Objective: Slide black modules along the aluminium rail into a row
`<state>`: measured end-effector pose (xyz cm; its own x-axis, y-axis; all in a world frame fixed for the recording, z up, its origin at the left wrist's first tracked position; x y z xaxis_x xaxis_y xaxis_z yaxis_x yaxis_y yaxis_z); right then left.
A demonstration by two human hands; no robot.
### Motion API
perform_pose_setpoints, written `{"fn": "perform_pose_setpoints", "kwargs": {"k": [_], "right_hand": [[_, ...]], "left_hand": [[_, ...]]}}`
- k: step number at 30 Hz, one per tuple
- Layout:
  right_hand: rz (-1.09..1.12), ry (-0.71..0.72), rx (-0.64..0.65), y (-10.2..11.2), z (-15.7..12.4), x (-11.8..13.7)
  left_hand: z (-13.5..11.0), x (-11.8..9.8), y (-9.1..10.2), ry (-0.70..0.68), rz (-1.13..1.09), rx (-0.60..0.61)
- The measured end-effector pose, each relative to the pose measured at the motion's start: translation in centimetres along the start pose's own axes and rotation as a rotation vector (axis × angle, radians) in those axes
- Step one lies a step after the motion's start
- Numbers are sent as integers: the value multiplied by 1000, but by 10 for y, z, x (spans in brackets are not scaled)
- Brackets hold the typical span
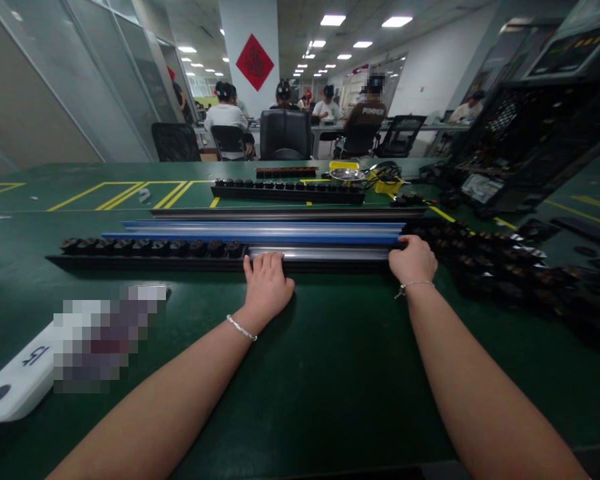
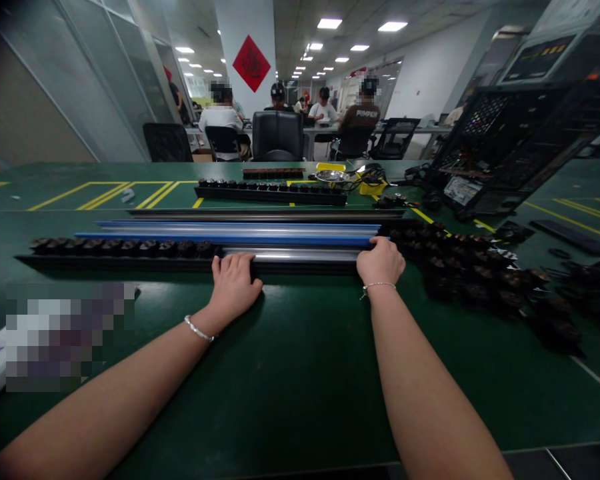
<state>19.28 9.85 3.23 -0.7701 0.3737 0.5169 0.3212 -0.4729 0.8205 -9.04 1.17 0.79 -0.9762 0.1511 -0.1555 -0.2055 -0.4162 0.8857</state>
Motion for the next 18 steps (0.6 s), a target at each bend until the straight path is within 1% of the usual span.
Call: {"fn": "perform_pose_setpoints", "kwargs": {"k": [9, 18], "right_hand": [[-7, -6, -6, 0, 0, -2], [23, -45, 27, -1, 4, -5]], "left_hand": [[-1, 0, -1, -2, 9, -17], [0, 1, -1, 2, 3, -6]]}}
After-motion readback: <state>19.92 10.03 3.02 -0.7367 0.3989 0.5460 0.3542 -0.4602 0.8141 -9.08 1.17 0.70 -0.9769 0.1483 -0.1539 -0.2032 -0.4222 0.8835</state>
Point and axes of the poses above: each hand's wrist, its own z-axis towards the middle knuckle, its own y-axis out of the back of the hand, x = y × z, the point moved 3 cm from there along z, towards the middle knuckle, and after that the axes turned 9 degrees about -y, right-handed, at the moved point
